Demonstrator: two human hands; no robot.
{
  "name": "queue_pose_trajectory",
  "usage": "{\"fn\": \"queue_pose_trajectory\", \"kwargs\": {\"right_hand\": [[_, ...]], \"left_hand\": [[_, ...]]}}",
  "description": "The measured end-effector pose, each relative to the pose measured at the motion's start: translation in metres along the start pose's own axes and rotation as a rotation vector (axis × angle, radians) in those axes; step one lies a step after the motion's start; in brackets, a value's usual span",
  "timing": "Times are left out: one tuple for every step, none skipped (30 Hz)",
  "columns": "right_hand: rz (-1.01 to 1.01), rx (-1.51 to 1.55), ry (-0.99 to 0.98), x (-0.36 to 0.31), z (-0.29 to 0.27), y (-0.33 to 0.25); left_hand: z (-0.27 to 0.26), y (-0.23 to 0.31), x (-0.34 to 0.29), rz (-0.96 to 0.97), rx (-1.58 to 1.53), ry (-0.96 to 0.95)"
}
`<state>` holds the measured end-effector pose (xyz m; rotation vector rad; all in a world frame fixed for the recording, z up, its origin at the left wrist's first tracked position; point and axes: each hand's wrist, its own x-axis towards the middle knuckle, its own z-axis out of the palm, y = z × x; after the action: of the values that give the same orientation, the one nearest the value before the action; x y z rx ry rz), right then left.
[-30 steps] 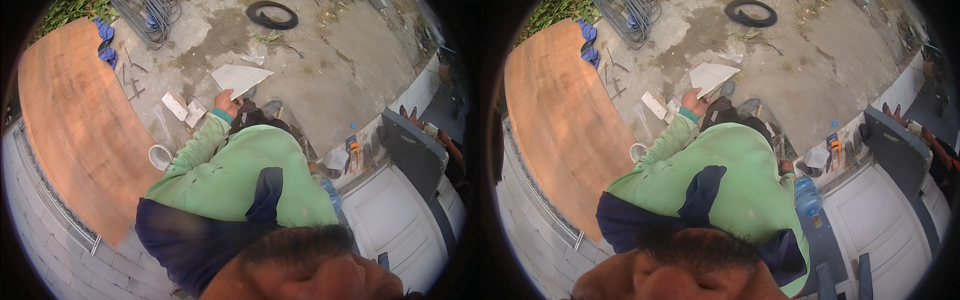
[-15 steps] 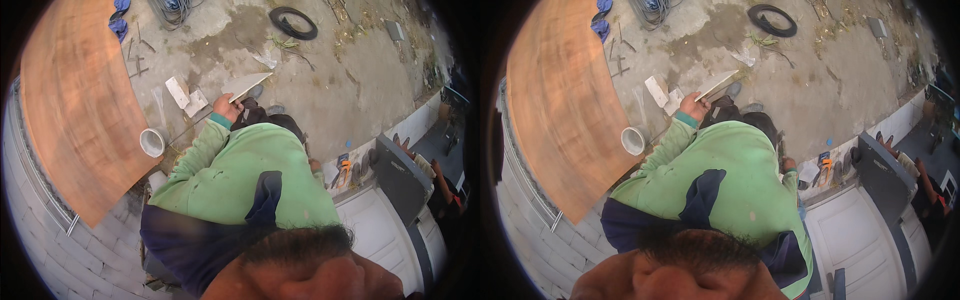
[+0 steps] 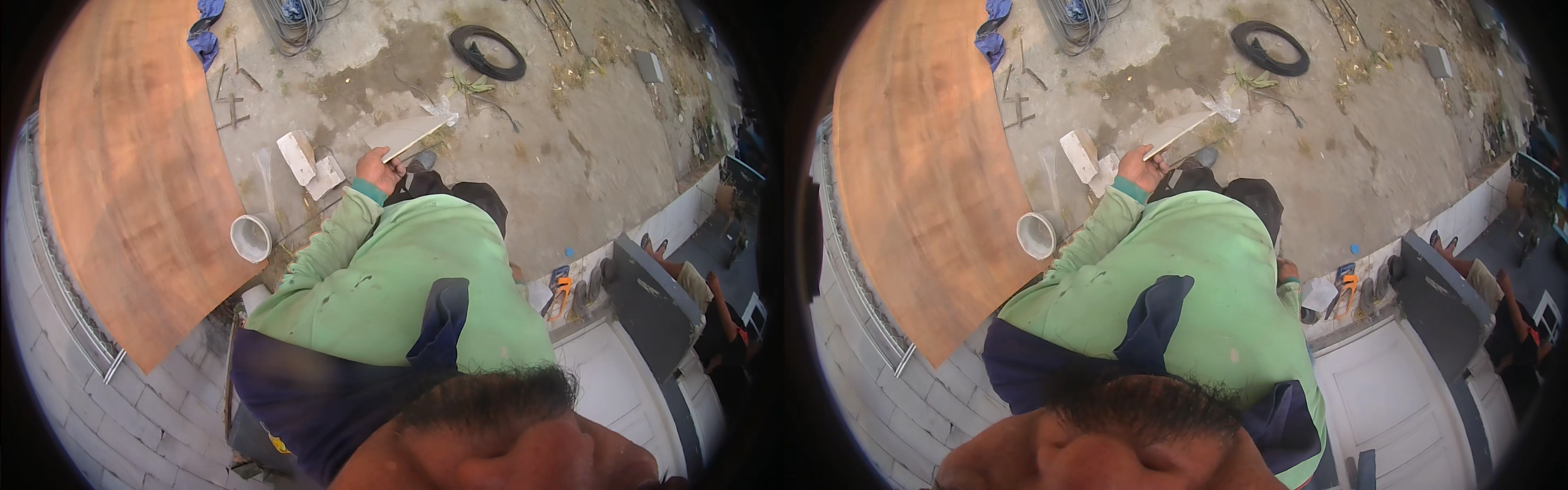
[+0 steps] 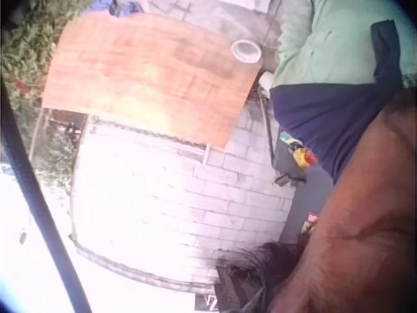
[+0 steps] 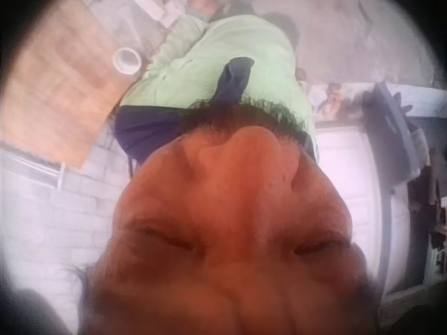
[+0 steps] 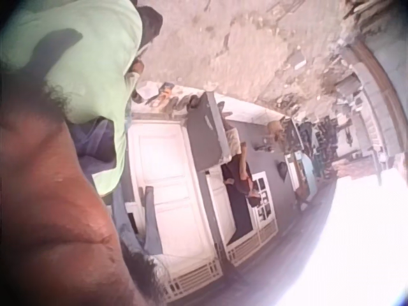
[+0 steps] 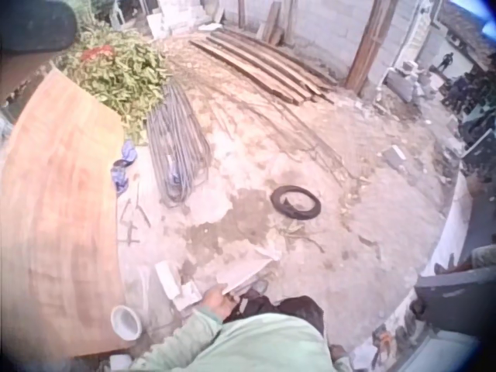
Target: The person marks a curved corner on a tile piece with a marker, ત્યારબાદ uses an axe as a chisel and a hammer to carefully chip away the marked section. Then, they carry the cut piece to a construction site and position it over a pipe in a concrete frame.
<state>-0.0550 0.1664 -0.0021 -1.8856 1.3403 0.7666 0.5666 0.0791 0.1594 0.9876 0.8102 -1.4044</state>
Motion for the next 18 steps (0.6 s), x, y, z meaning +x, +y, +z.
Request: {"fn": "queue_pose_trajectory", "kwargs": {"right_hand": [[-0.045,-0.044,-0.029,0.012,0.009,-0.014],[-0.079,-0.103,-0.056,0.018,0.013,-0.018],[-0.078,-0.106,-0.069,0.020,0.012,-0.018],[-0.144,-0.086,-0.038,0.010,0.005,-0.002],[-0.225,-0.049,-0.013,0.002,0.001,0.001],[-0.209,-0.059,-0.032,-0.009,-0.006,0.006],[-0.208,-0.027,-0.066,-0.005,-0.004,-0.016],[-0.202,-0.013,-0.106,-0.005,-0.011,-0.032],[-0.195,-0.017,-0.118,-0.011,-0.024,-0.035],[-0.111,0.061,-0.107,-0.017,-0.035,-0.034],[-0.025,0.141,-0.093,-0.023,-0.046,-0.034],[0.061,0.219,-0.079,-0.030,-0.058,-0.034],[0.117,0.299,-0.085,-0.025,-0.064,-0.044],[0.174,0.379,-0.095,-0.020,-0.071,-0.057],[0.183,0.388,-0.102,-0.029,-0.079,-0.066],[0.266,0.454,-0.108,-0.033,-0.086,-0.080],[0.296,0.489,-0.109,-0.030,-0.089,-0.087],[0.332,0.524,-0.109,-0.031,-0.091,-0.092]], "left_hand": [[-0.001,0.010,-0.006,0.032,0.009,0.027],[-0.004,0.016,-0.009,0.051,0.008,0.048],[-0.009,0.018,-0.007,0.061,0.002,0.026],[-0.007,0.011,-0.005,0.029,-0.019,0.028],[-0.002,0.009,-0.010,0.044,-0.001,0.032],[0.000,0.004,-0.010,0.052,0.017,0.031],[-0.005,0.006,-0.010,0.076,0.045,0.027],[-0.008,0.009,-0.014,0.085,0.048,0.050],[-0.007,0.008,-0.017,0.102,0.071,0.028],[-0.004,0.005,-0.017,0.117,0.095,-0.004],[-0.004,0.000,-0.016,0.105,0.094,-0.006],[-0.004,-0.004,-0.015,0.112,0.118,-0.049],[-0.013,0.001,-0.019,0.144,0.138,-0.068],[-0.020,0.007,-0.023,0.160,0.132,-0.042],[-0.017,0.007,-0.025,0.139,0.138,-0.017],[-0.017,0.009,-0.027,0.132,0.146,0.016],[-0.015,0.008,-0.024,0.141,0.153,0.019],[-0.013,0.004,-0.021,0.125,0.177,0.024]]}}
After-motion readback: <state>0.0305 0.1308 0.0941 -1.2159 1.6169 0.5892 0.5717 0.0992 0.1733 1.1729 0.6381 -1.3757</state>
